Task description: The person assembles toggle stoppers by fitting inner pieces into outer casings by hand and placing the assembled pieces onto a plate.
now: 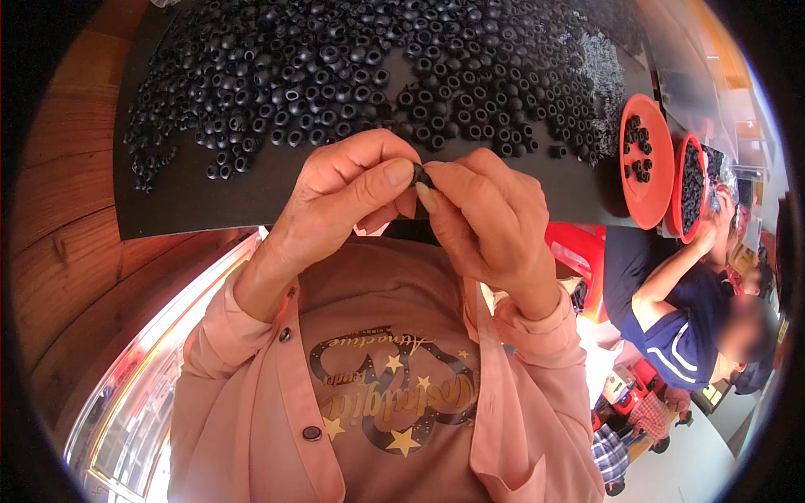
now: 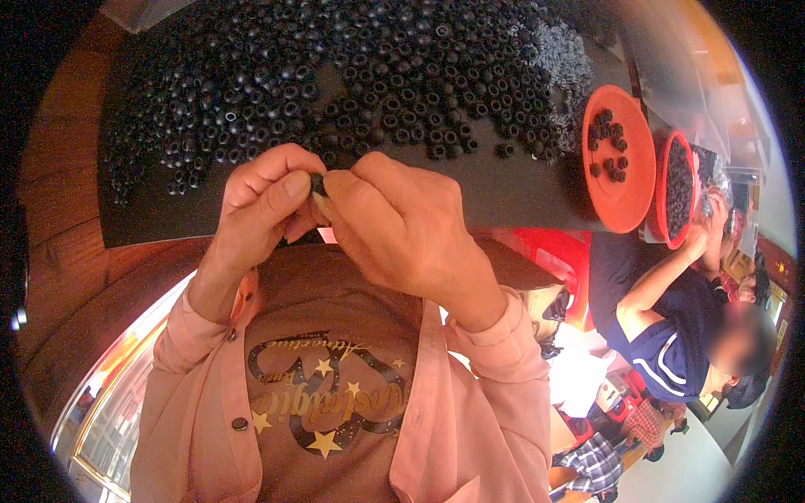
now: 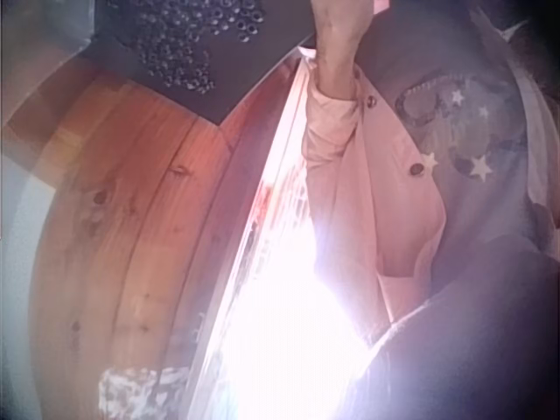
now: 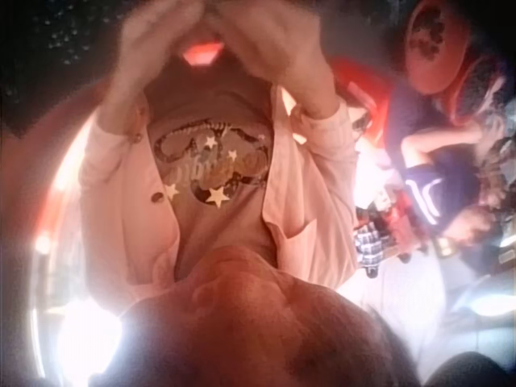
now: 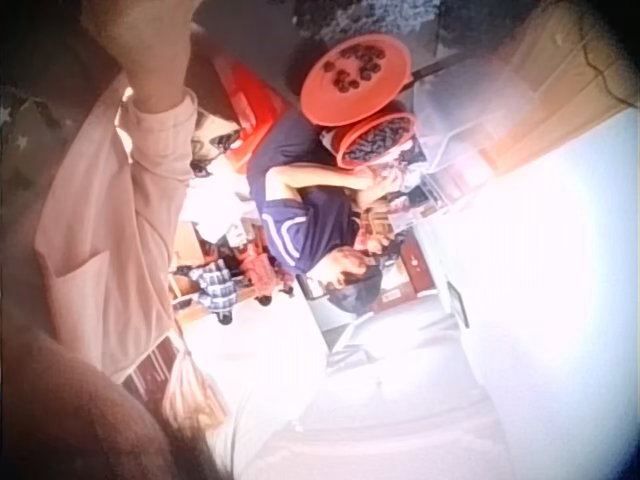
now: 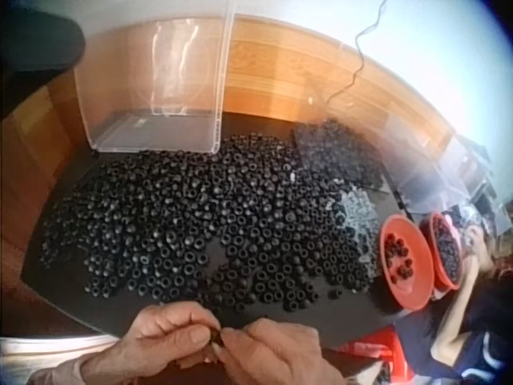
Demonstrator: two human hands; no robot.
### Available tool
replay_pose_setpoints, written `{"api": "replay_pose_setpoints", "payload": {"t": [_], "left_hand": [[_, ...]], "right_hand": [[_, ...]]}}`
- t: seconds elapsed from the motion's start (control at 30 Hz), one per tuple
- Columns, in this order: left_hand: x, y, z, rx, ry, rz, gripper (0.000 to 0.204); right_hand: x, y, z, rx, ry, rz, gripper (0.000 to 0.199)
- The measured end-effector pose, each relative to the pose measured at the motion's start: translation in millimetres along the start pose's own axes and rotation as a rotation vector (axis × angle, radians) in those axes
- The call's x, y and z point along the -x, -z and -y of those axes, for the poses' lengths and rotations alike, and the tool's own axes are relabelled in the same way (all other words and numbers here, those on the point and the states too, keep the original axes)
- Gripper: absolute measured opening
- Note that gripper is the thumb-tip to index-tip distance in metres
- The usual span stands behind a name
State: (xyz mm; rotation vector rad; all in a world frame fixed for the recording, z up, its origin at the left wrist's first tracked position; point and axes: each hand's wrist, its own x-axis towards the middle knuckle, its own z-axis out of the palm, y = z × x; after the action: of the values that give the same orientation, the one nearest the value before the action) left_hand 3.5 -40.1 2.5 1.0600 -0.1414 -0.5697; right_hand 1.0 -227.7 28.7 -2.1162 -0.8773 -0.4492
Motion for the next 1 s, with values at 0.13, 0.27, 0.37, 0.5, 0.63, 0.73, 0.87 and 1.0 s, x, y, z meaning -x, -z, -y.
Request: {"api": "replay_pose_setpoints", "payload": {"t": [0.13,0.27,0.37,0.5,0.63,0.73,0.87,1.0], "left_hand": [[-4,-3,1,0.016,-0.003,0.007,0.019],[-8,-5,6,-0.059,-0.058,-0.046,0.018],[-9,-8,8,-0.100,-0.087,-0.075,0.016],[-9,-16,5,-0.230,-0.065,-0.176,0.015],[-9,-11,-7,-0.214,-0.002,-0.268,0.017],[-6,-6,-8,-0.056,0.029,-0.204,0.020],[4,-1,-5,0.006,0.028,-0.120,0.019],[4,-1,-4,-0.015,0.042,-0.123,0.018]], "right_hand": [[1,-4,-2,-0.101,-0.131,-0.037,0.021],[-2,-5,-7,-0.141,-0.169,-0.043,0.019],[-1,-2,-10,-0.118,-0.179,0.022,0.016],[1,4,-7,-0.063,-0.221,0.068,0.014],[4,11,-11,-0.044,-0.202,0.024,0.018],[9,31,-24,0.044,-0.228,-0.004,0.018],[17,51,-45,0.277,-0.325,0.059,0.013],[24,54,-54,0.466,-0.378,0.159,0.009]]}}
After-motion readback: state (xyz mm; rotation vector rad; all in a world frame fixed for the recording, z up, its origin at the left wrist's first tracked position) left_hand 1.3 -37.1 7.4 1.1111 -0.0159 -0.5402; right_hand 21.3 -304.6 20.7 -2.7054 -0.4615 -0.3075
